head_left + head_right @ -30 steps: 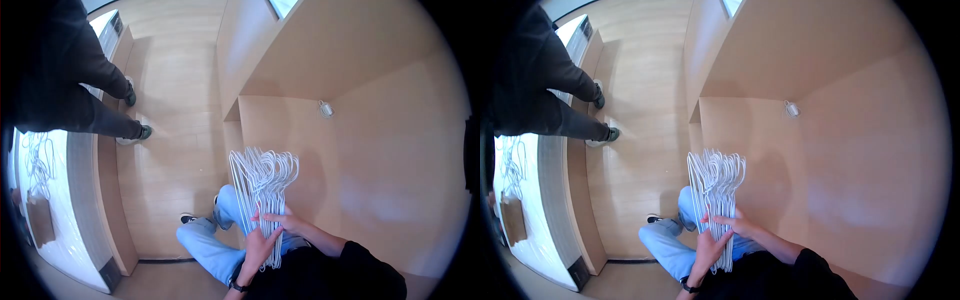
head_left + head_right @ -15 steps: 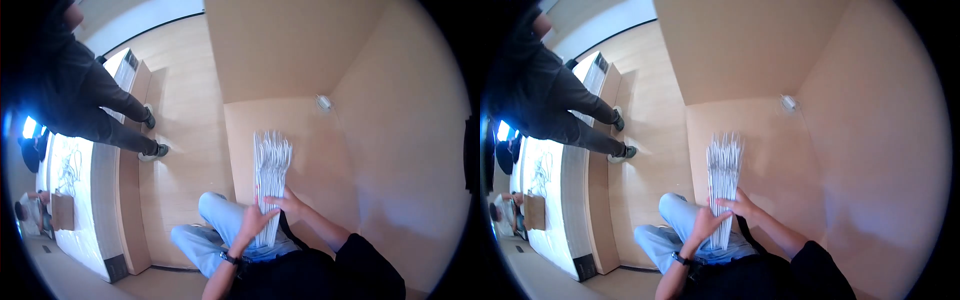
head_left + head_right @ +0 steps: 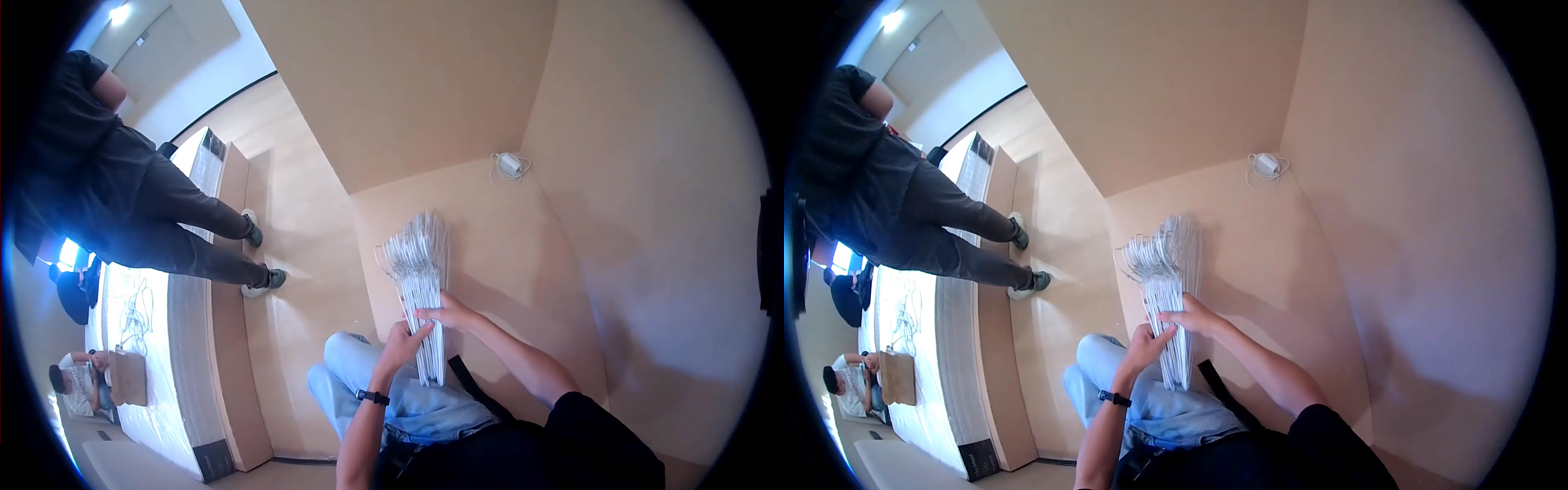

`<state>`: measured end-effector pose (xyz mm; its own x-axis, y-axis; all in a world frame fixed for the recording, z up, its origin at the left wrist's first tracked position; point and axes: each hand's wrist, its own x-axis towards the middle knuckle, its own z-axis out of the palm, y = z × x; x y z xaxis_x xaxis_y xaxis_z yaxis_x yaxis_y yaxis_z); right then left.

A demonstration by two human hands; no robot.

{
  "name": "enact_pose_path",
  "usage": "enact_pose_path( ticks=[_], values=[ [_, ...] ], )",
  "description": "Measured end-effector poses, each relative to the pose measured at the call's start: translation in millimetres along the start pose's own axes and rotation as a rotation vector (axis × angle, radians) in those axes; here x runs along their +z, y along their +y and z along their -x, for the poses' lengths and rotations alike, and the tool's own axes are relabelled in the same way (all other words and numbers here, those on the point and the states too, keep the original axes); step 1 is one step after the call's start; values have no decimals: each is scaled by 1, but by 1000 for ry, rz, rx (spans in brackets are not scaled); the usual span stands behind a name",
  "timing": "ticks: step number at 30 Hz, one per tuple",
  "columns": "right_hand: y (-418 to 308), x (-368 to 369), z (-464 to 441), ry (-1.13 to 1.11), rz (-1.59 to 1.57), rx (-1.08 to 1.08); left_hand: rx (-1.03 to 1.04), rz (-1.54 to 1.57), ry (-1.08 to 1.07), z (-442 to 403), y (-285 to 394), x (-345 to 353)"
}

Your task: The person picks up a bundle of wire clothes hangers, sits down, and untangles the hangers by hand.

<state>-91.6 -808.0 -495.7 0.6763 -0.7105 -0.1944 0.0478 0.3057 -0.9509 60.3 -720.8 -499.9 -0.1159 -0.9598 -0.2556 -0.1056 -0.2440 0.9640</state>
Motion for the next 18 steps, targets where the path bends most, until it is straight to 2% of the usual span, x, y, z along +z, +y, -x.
enact_pose_path(
  ticks=[4,6,7,11,16,18],
  values=[
    [27,-3,-28,12,-18,37,17,5,101,-19,-25,-9],
    [42,-1,-35,154,144,33,-19,18,112,-20,-36,-13],
    [45,0,-36,145,150,40,-56,23,118,-22,-43,-16],
    [50,2,-34,188,92,87,-82,-54,90,-29,-62,-19],
    [60,1,-33,195,10,121,-92,-73,121,-29,-52,-19],
    [62,5,-28,270,-28,175,-74,-52,166,-29,-54,-18]
  ],
)
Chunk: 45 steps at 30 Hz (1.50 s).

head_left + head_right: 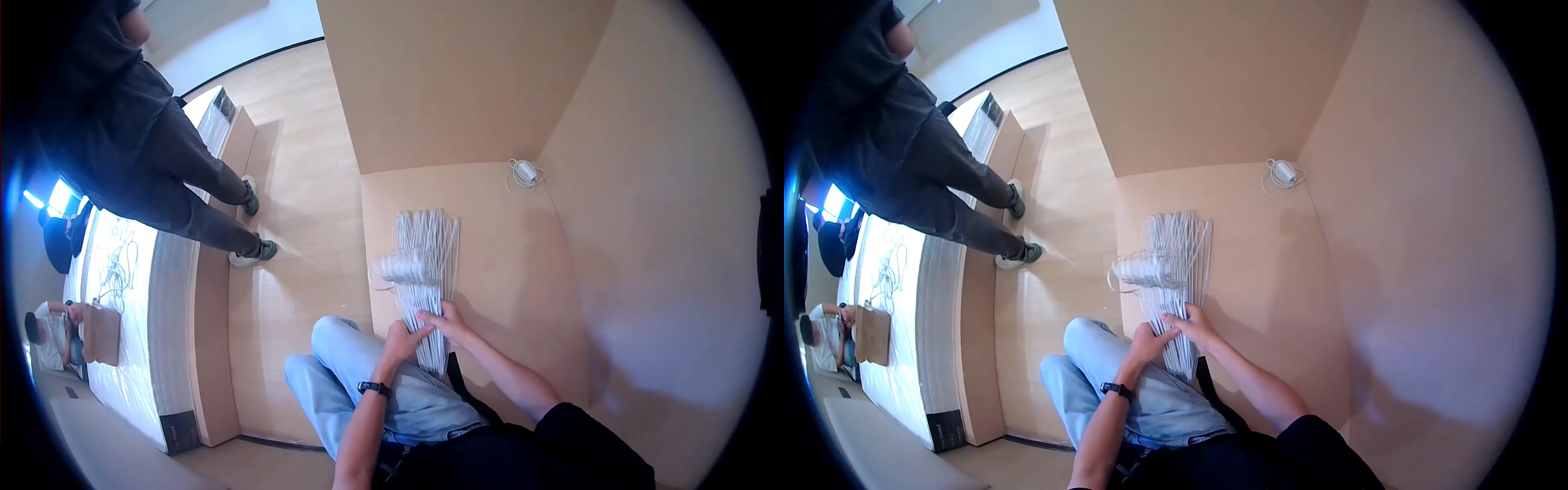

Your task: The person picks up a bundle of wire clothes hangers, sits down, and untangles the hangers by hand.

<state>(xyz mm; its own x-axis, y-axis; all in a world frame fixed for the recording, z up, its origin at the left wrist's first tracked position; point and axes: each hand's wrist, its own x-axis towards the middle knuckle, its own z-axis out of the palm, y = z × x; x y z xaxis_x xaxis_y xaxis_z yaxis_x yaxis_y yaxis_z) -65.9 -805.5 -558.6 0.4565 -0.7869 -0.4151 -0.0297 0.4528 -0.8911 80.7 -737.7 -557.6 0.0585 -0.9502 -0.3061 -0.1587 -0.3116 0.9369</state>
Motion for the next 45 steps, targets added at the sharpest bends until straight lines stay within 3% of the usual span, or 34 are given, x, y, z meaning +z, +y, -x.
enact_pose_path(
  ticks=[6,10,12,14,16,19,21,25,39,45],
  values=[
    [34,-4,-1,100,125,-99,-59,-43,68,-2,-11,2],
    [44,-7,4,133,149,-50,-98,80,72,-7,-24,5],
    [50,-6,3,224,191,-204,-106,58,112,-6,-27,6],
    [65,-14,-2,249,213,-202,-113,38,152,-11,-40,9],
    [68,-16,-1,274,236,-197,-36,-157,201,-17,-61,13],
    [73,-24,3,294,170,-140,-119,-401,158,-16,-58,17],
    [83,-30,-3,323,368,-251,-132,-466,172,-8,-40,16],
    [60,-16,11,328,338,-186,-203,-587,186,2,-23,14],
    [71,-20,7,291,217,-145,-181,-467,245,-7,-31,11],
    [70,-20,7,314,327,-185,-177,-460,271,-7,-34,12]
  ],
)
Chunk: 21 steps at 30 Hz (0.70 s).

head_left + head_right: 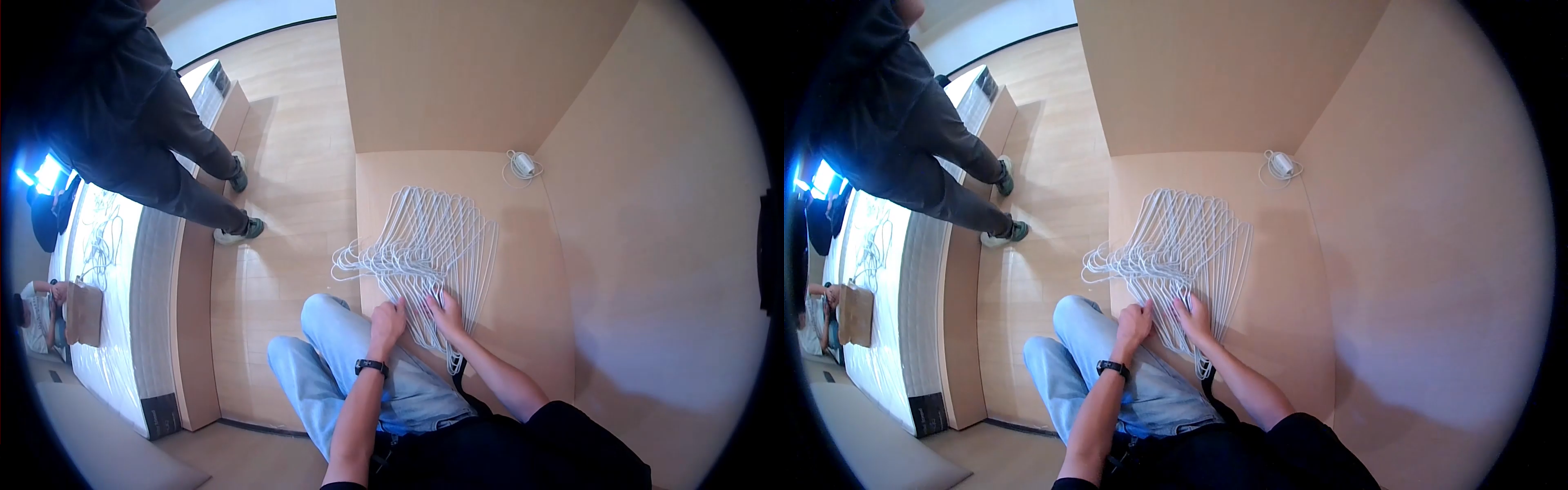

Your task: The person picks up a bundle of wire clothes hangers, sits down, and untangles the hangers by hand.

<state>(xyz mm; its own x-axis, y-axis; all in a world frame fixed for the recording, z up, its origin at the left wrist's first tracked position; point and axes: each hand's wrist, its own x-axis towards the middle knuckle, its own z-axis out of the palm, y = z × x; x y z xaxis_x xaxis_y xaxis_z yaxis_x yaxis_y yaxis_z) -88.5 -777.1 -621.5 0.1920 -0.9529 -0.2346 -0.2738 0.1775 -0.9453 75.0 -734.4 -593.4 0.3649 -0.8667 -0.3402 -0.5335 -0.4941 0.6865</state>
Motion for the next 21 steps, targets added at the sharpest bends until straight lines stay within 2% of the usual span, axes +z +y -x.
enact_pose_path(
  ticks=[4,11,13,19,21],
  values=[
    [-9,-2,3,20,41,-23,-55,111,-64,-5,-5,5],
    [-7,-2,2,20,-27,34,-53,105,-52,-4,-2,6],
    [2,-2,-1,13,-48,54,15,86,-103,-3,2,2],
    [15,0,-5,3,-132,62,44,139,-82,0,9,0],
    [15,-1,-7,-8,-199,165,75,153,-58,0,6,3]
  ],
)
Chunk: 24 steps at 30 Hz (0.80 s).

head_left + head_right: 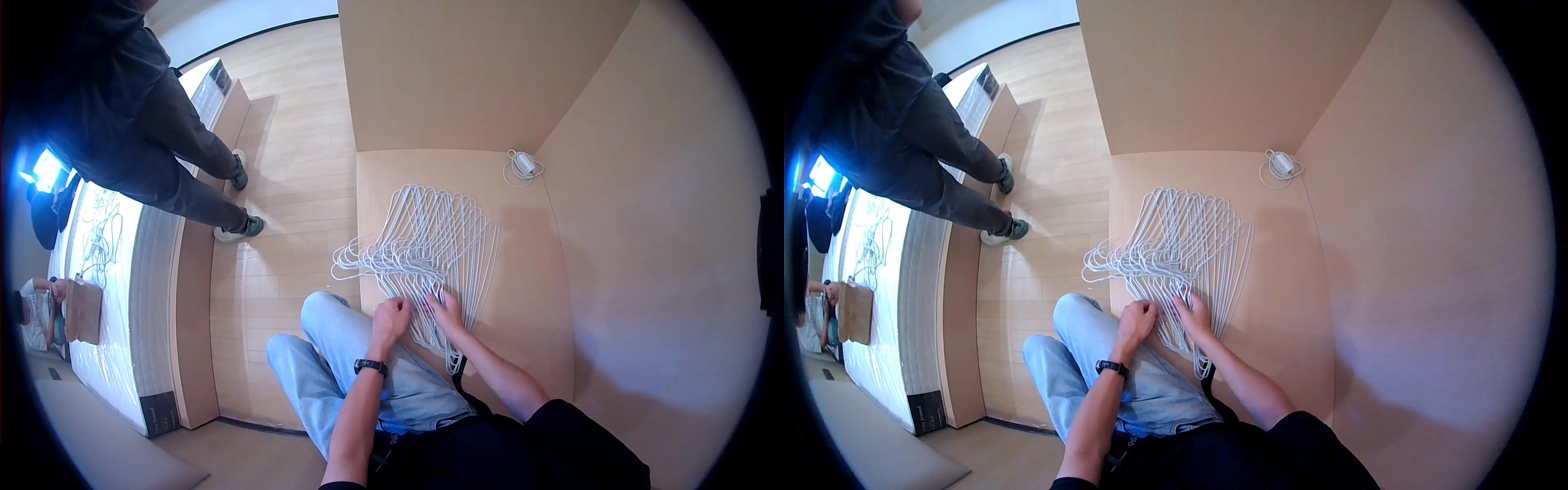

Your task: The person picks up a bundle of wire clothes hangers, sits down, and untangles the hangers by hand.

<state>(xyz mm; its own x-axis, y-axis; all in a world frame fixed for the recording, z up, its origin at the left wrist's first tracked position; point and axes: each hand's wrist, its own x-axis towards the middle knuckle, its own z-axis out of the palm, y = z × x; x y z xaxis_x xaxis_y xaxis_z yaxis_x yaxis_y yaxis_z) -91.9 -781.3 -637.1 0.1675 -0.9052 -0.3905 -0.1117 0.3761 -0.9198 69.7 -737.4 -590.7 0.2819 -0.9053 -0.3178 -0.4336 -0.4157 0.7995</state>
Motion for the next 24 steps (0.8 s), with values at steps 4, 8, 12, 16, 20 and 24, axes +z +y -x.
enact_pose_path(
  ticks=[4,8,12,16,20,24],
  values=[
    [-6,-8,-18,31,201,-99,-26,69,-34,0,-1,4],
    [-15,-15,-44,20,-94,32,-20,62,-33,-1,3,5],
    [-49,-14,-41,4,21,34,-39,98,-58,-1,4,3],
    [-48,-21,-39,33,164,-79,-24,106,-51,-1,4,5],
    [-45,-31,-32,24,267,-95,-4,116,-38,0,5,4],
    [-46,-39,-10,-4,202,-120,7,106,-34,1,5,6]
  ],
)
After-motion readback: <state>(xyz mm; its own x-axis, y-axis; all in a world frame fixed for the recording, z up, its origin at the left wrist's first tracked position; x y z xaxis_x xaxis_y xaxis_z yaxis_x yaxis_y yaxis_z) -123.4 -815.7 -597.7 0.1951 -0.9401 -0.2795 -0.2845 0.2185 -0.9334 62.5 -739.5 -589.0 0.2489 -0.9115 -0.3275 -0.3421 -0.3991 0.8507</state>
